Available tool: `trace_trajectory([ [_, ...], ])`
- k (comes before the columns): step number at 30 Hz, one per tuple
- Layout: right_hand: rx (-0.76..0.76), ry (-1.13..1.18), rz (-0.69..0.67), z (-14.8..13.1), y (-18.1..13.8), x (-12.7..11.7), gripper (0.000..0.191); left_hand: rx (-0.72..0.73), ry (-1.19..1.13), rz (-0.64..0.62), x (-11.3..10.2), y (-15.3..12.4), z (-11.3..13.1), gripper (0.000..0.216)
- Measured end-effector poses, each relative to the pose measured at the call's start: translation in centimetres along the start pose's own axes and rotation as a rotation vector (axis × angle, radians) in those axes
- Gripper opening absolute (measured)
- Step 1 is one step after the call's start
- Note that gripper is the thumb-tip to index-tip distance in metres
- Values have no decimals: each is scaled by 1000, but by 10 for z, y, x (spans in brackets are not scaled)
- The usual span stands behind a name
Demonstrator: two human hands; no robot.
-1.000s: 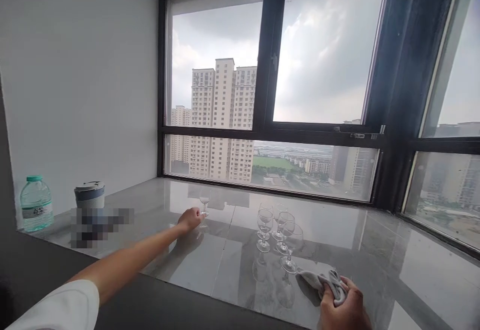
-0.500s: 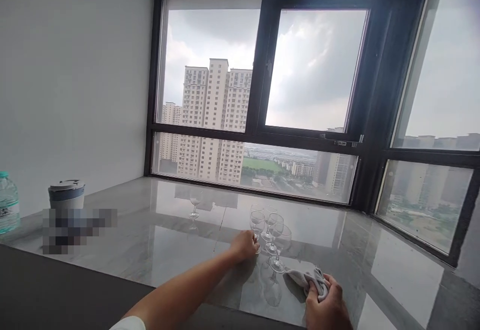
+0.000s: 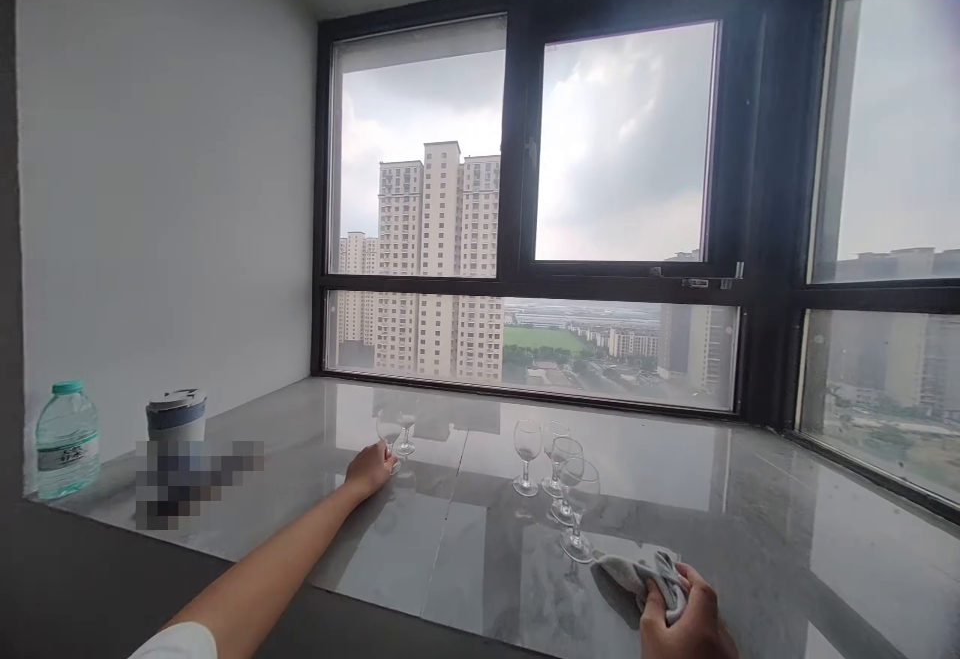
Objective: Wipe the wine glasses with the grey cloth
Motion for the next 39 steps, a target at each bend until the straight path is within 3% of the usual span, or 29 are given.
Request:
trace_trajectory([
  [6, -49, 19, 85, 1, -1, 3, 53, -121, -28, 29, -1, 5, -17, 21],
  [9, -71, -7, 120, -3, -4, 1, 51, -166, -66, 65, -2, -8, -17, 37],
  [12, -90, -37, 122, -6, -7, 0, 47, -139, -119, 94, 2, -32, -4, 26],
  [14, -113, -43, 123, -9, -8, -2, 44, 8, -167, 43, 14, -51, 28, 15],
  [16, -121, -42, 133, -11, -9, -4, 41, 275, -220, -106, 38, -76, 82, 10],
  [20, -97, -41, 147, -12, -9, -8, 38, 541, -302, -332, 88, -117, 196, 29],
  [23, -72, -44, 140, -11, -8, -8, 37, 587, -394, -425, 120, -127, 264, 49],
  [25, -74, -40, 134, -11, -8, -8, 37, 561, -418, -398, 132, -126, 289, 45],
  [27, -75, -35, 125, -11, -8, -8, 37, 529, -428, -357, 136, -125, 299, 30],
  [30, -68, -36, 123, -10, -8, -9, 38, 528, -443, -315, 128, -132, 294, 17],
  [33, -90, -27, 136, -11, -10, -12, 39, 553, -397, -248, 108, -139, 266, 12],
  [36, -106, -25, 135, -10, -10, -11, 40, 543, -297, -199, 81, -133, 208, 13],
  [39, -106, -24, 120, -9, -9, -9, 41, 418, -188, -90, 41, -102, 117, 14],
])
Point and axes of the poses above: each hand's wrist, its own y-axis towards the middle knuckle, its own x-axis out of the palm, z = x × y, the point moved 8 cm from there along y, towards the middle knuckle, and after that the axes turned 1 degree about x, right-handed, at the moved point
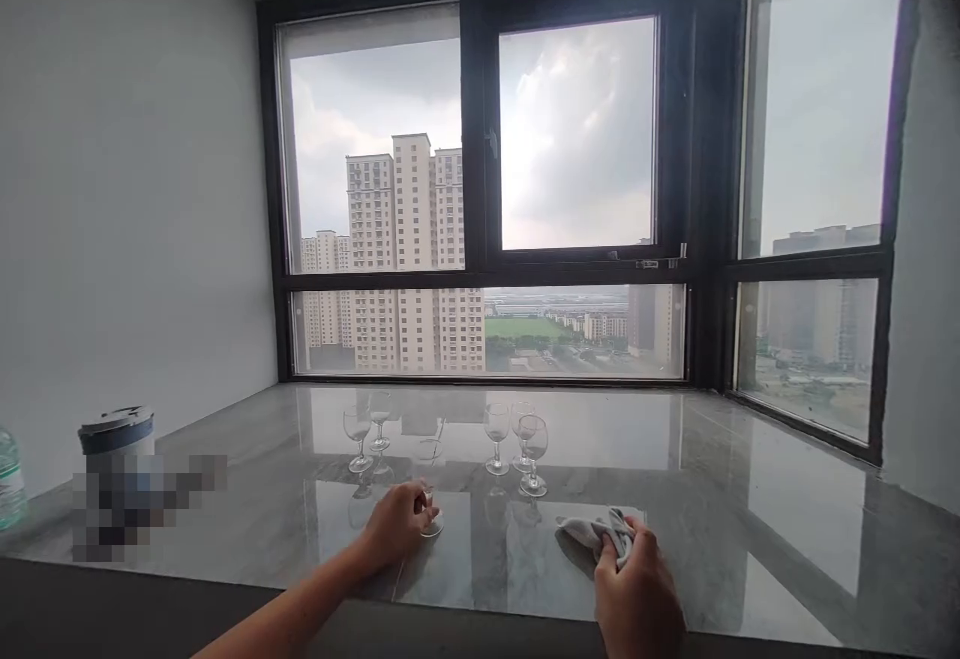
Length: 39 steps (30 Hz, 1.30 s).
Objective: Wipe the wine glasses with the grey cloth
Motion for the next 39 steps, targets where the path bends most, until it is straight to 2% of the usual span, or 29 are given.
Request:
trace_trajectory([
  [3, 7, -1, -3, 0, 1, 1, 42, -359, 190, 132, -69, -9, -106, 15],
  [4, 8, -3, -2, -1, 1, 1, 43, -429, 218, 151, -87, -11, -131, 18],
  [6, 7, -8, 9, -2, 2, 1, 43, -493, 246, 155, -110, -11, -162, 21],
  [8, -1, -11, 31, -2, 2, 1, 43, -493, 253, 151, -118, -9, -172, 22],
  [12, -46, 4, 64, -5, 2, 1, 40, -460, 236, 146, -115, -9, -168, 24],
  [17, -53, -2, 64, -5, 2, 0, 38, -514, 241, 203, -124, -29, -169, 34],
  [19, -60, -3, 38, -6, 1, 1, 38, -488, 292, 185, -120, -37, -156, 36],
  [21, -59, -8, 18, -7, 1, 1, 38, -371, 323, 128, -103, -39, -123, 37],
  [23, -49, -10, 11, -7, 0, 0, 37, -206, 316, 59, -72, -34, -75, 33],
  [25, -41, -6, 26, -6, 0, -1, 38, -105, 273, -27, -32, -20, -27, 25],
  [27, -43, 2, 47, -6, 1, -3, 38, -59, 205, -62, 5, 6, 15, 19],
  [29, -42, 7, 45, -5, 1, -2, 39, -96, 150, -66, 35, 40, 44, 30],
  [31, -30, 8, 25, -3, 1, 0, 39, -177, 106, -7, 54, 74, 61, 45],
  [33, -12, 6, 14, -2, 1, 1, 39, -227, 80, -3, 72, 101, 71, 47],
  [36, 1, -5, 18, -1, 0, 0, 38, -232, 54, -44, 92, 122, 74, 27],
  [39, -13, -3, 24, -2, 0, -2, 39, -242, 65, -31, 86, 126, 54, 14],
])
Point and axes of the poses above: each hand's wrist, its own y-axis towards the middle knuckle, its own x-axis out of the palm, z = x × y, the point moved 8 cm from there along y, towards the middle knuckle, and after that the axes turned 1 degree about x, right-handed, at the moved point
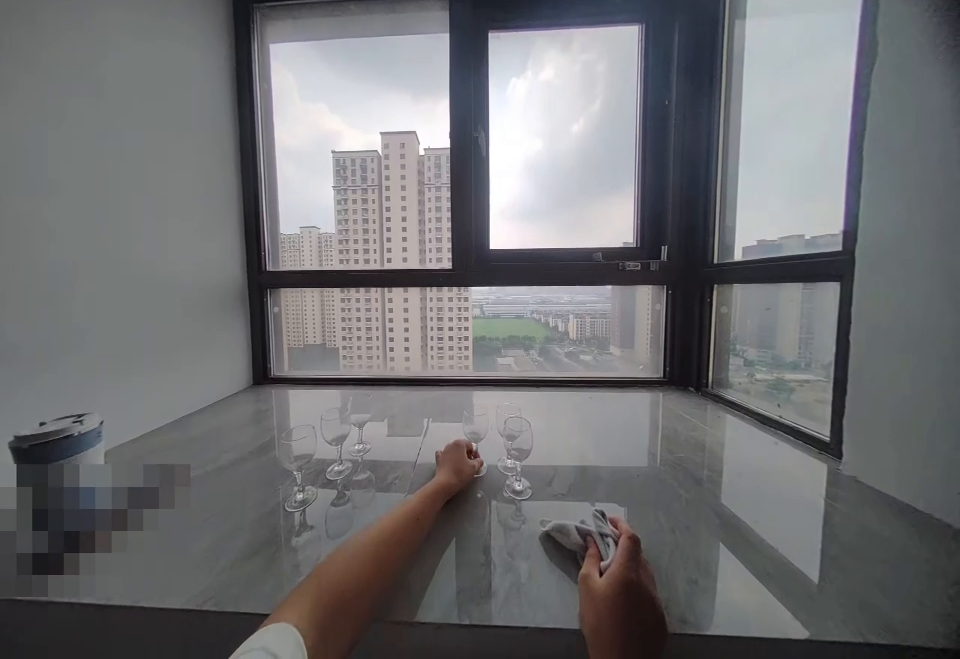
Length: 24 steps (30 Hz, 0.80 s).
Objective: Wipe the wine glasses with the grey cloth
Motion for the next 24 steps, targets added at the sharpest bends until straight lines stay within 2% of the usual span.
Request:
trace_trajectory([
  [6, 2, 2, 6, -1, 1, -2, 41, -264, 101, 145, -67, 11, -100, 18],
  [9, -9, -2, 6, -2, 1, -2, 41, -326, 115, 158, -82, 17, -124, 16],
  [14, -5, 1, -4, -2, 1, -1, 41, -347, 113, 167, -78, 15, -123, 17],
  [19, 15, -4, -15, -2, 1, -2, 42, -361, 148, 214, -88, 0, -114, 38],
  [22, -4, -9, -5, -5, 1, -3, 42, -259, 156, 194, -86, -12, -93, 32],
  [24, 1, -11, 2, -5, 1, -4, 42, -140, 136, 138, -71, -23, -69, 23],
])
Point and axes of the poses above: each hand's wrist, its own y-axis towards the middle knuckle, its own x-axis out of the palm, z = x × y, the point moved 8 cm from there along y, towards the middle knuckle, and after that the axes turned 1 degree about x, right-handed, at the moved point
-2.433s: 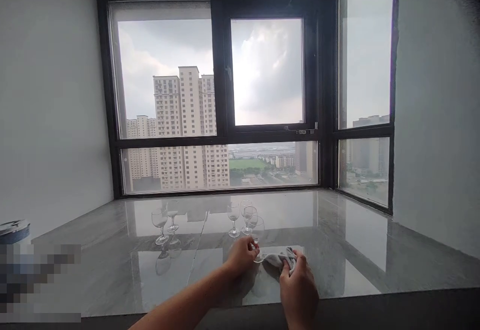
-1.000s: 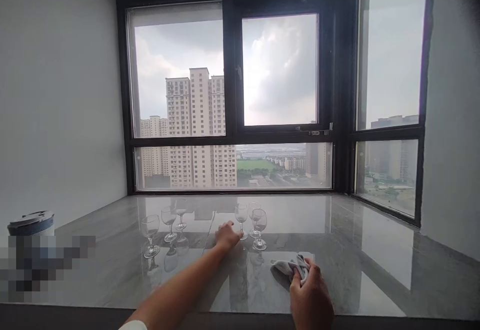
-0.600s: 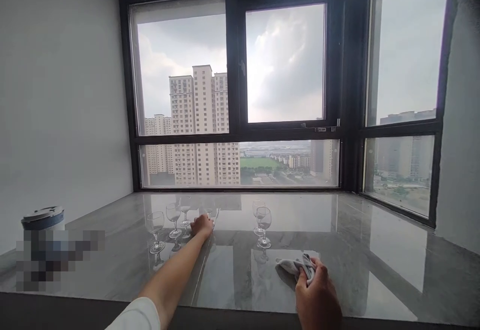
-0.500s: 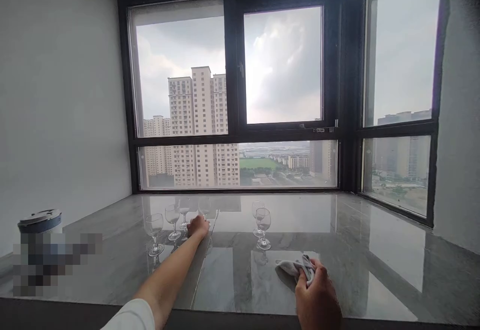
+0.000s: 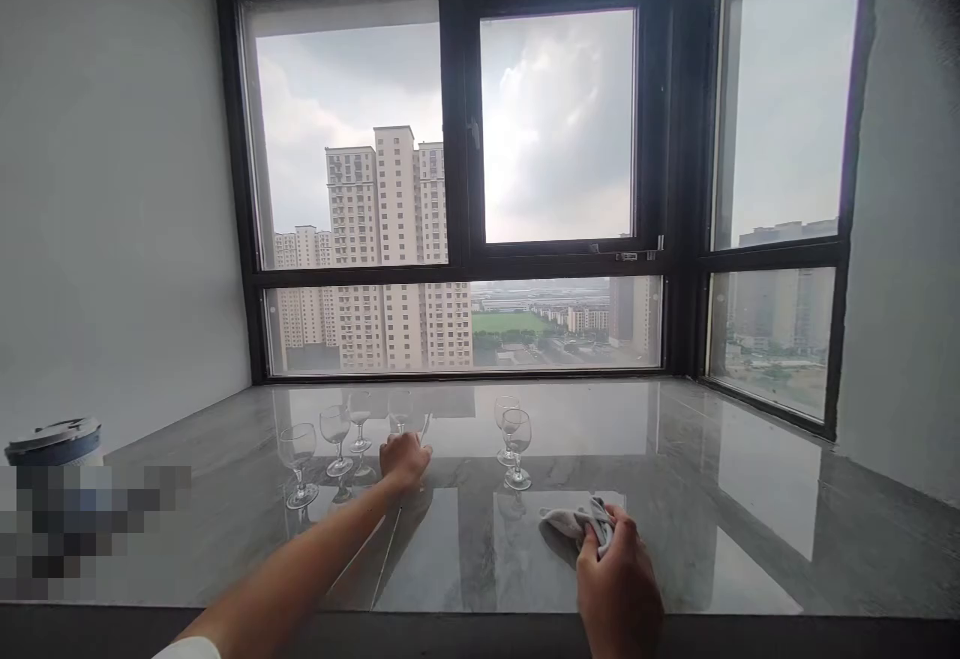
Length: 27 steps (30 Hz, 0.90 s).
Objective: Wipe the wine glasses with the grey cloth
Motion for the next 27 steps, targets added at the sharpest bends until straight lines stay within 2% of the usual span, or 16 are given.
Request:
trace_trajectory([
  [3, 28, -3, -12, 2, 0, 1, 41, 199, -78, -120, 28, -33, 48, 20],
  [5, 41, -1, -21, 3, -1, 2, 40, 305, -143, -193, 48, -55, 83, 36],
  [7, 39, 4, -13, 3, -1, 3, 39, 332, -222, -227, 63, -70, 112, 53],
  [9, 28, 9, -1, 3, 0, 3, 38, 272, -310, -224, 73, -76, 132, 58],
  [12, 7, 12, 18, 4, 0, 2, 39, 205, -332, -199, 80, -77, 152, 37],
  [15, -13, 8, 17, 3, 0, 1, 40, 207, -300, -185, 80, -74, 154, 15],
  [17, -21, -3, 1, 2, 0, 1, 42, 206, -278, -179, 75, -67, 139, 11],
  [19, -23, -11, -16, 1, 0, 0, 43, 178, -244, -166, 64, -56, 108, 11],
  [25, -35, -6, 8, 2, 0, 1, 44, -54, -100, -24, 3, -14, -40, 12],
  [27, -45, -4, 14, 2, -1, 2, 44, -104, -65, 3, -10, -4, -73, 15],
])
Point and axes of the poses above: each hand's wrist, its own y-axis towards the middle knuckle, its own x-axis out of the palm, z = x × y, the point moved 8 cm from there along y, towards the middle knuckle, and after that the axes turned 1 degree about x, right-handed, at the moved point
